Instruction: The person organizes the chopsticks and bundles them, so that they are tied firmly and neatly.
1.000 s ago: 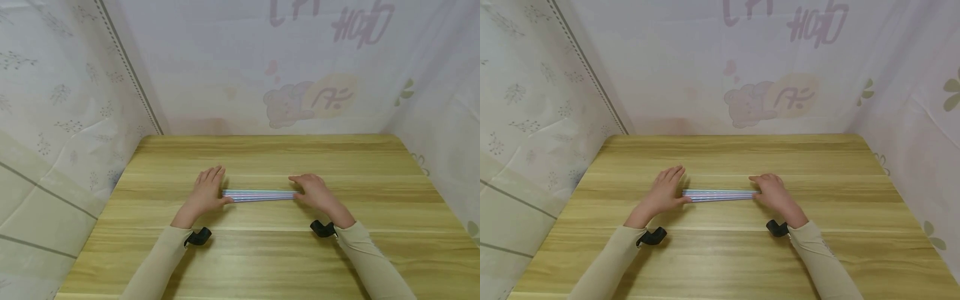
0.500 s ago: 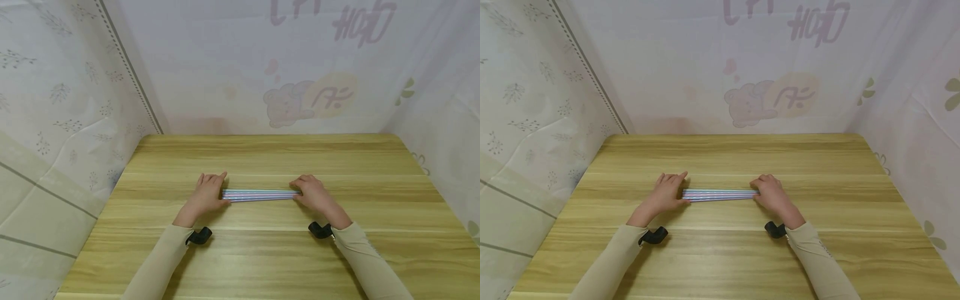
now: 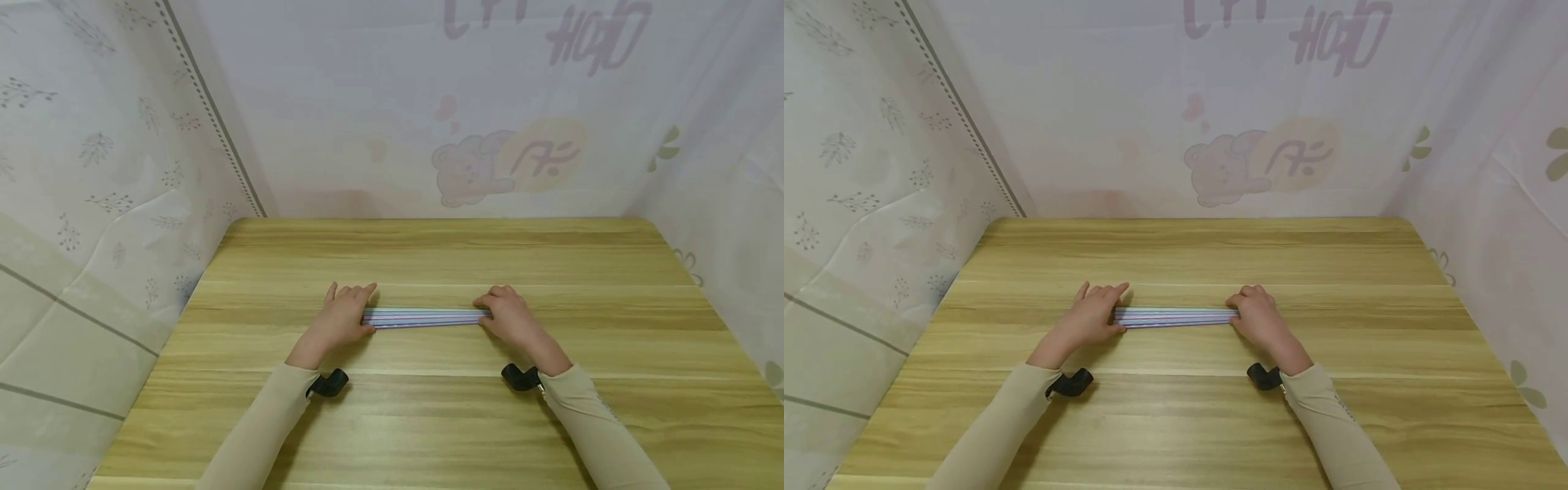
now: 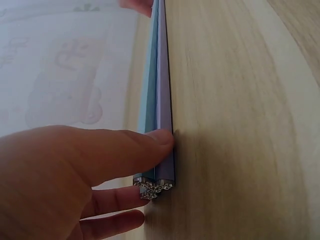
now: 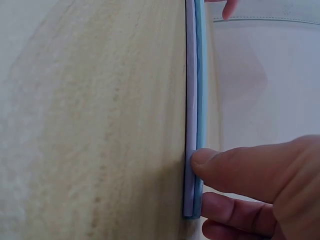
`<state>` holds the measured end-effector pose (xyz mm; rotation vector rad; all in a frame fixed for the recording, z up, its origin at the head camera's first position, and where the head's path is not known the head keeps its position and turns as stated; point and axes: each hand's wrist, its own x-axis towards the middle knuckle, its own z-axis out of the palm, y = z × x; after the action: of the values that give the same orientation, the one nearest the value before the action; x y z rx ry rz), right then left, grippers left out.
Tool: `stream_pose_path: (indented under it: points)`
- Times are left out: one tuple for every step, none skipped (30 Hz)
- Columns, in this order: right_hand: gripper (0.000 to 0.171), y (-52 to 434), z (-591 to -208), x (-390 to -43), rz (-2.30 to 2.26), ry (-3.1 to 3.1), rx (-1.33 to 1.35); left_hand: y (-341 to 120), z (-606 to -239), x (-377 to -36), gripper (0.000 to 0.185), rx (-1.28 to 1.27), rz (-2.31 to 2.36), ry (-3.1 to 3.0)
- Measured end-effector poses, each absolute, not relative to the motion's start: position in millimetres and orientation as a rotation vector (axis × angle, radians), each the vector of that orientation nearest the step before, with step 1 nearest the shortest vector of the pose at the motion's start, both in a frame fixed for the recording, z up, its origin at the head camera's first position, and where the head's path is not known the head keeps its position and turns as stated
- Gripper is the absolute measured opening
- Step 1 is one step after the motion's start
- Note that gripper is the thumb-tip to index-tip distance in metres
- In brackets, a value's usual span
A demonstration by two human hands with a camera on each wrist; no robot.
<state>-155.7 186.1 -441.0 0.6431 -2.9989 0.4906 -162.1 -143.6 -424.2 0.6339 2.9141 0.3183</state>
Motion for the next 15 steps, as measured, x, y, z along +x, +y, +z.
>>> stream_pose_path:
  points:
    - [0.025,185.9,-441.3,-155.8,0.491,-2.994,0.645,-143.4,-424.3,-161.8,0.081,0.642,0.313,2.917]
    - [0.023,185.6,-441.4,-155.5,0.492,-2.989,0.643,-143.1,-424.5,-161.6,0.078,0.648,0.315,2.92]
    - [0.021,185.7,-441.8,-155.3,0.495,-2.983,0.64,-143.0,-425.1,-161.4,0.073,0.663,0.315,2.929]
    - [0.019,185.5,-442.3,-155.5,0.498,-2.972,0.643,-142.7,-425.6,-161.3,0.067,0.676,0.316,2.939]
    - [0.017,185.4,-442.6,-155.4,0.5,-2.964,0.642,-142.5,-426.3,-161.1,0.061,0.69,0.319,2.95]
    - [0.015,185.1,-442.7,-155.2,0.504,-2.956,0.639,-142.4,-426.9,-160.9,0.053,0.707,0.321,2.96]
    - [0.013,185.0,-443.2,-155.4,0.506,-2.948,0.637,-142.3,-427.6,-160.6,0.046,0.721,0.321,2.969]
    - [0.013,184.9,-443.4,-155.2,0.508,-2.944,0.635,-142.3,-428.3,-160.2,0.04,0.733,0.322,2.975]
    - [0.012,184.8,-443.5,-155.2,0.51,-2.939,0.636,-142.2,-429.0,-159.9,0.035,0.743,0.322,2.979]
    - [0.012,184.6,-443.7,-155.2,0.509,-2.938,0.634,-142.0,-429.2,-159.5,0.032,0.748,0.326,2.979]
    - [0.013,184.4,-443.7,-155.0,0.512,-2.939,0.629,-142.0,-429.6,-159.1,0.03,0.753,0.332,2.981]
    - [0.013,184.2,-444.0,-155.0,0.516,-2.94,0.627,-142.0,-429.7,-158.6,0.028,0.755,0.335,2.981]
    - [0.013,184.1,-444.3,-155.0,0.521,-2.943,0.623,-142.0,-429.9,-158.4,0.028,0.756,0.337,2.981]
    - [0.014,183.8,-444.2,-154.7,0.529,-2.947,0.619,-141.9,-430.0,-158.2,0.028,0.757,0.339,2.98]
    - [0.014,183.5,-444.3,-154.7,0.536,-2.95,0.618,-141.8,-430.0,-158.1,0.027,0.758,0.338,2.981]
